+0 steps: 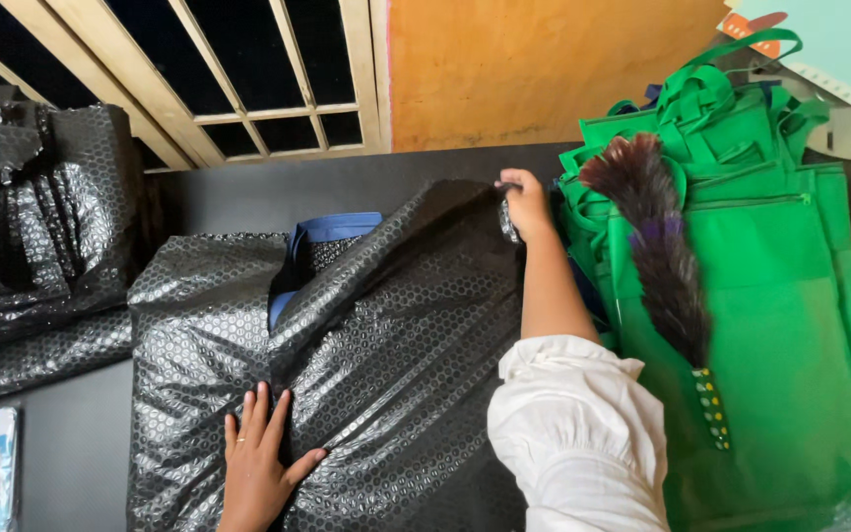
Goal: The person places a blue cushion into a black bubble wrap bag and secures it with adhesive tape using a tape dispenser.
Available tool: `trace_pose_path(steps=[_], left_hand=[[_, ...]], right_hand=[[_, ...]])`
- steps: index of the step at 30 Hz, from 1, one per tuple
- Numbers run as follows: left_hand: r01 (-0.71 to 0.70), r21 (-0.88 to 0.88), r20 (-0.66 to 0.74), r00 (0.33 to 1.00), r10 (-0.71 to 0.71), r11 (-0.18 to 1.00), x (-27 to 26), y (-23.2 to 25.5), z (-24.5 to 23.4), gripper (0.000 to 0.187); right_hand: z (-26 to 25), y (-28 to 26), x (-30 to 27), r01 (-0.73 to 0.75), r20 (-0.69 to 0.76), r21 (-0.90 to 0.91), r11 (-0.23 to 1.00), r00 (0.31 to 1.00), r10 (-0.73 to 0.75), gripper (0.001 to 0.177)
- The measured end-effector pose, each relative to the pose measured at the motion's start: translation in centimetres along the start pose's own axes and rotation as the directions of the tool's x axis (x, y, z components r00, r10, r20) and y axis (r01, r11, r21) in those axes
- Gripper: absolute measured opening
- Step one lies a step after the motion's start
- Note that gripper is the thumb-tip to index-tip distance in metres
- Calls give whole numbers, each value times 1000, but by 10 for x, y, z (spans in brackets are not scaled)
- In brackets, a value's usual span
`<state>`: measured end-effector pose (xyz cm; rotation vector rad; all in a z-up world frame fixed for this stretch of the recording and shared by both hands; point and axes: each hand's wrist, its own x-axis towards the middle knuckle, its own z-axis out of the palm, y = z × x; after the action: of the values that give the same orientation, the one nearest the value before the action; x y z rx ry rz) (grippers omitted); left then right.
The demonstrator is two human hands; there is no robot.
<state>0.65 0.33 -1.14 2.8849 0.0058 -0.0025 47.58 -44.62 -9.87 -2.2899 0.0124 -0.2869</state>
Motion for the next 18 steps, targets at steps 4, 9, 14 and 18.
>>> trace_pose_path(steps=[4,9,14,18], left_hand=[[-19,-50,2,1000,19,999,0,0,0,100],[-67,-94,-41,997,64,993,-1,4,0,92],[-30,-381,41,998,49,924,3,8,-11,74],[-3,-520,150,984,95,854,9,-10,-37,81]], right_hand=[[20,-9,-17,-177,139,473,863,982,125,54],[-42,-115,-106,-20,-230,94,995,972,42,49],[-90,-300,-306,349,100,242,905,919,-381,44],[-38,-339,-448,480,479,72,874,752,-452,83]])
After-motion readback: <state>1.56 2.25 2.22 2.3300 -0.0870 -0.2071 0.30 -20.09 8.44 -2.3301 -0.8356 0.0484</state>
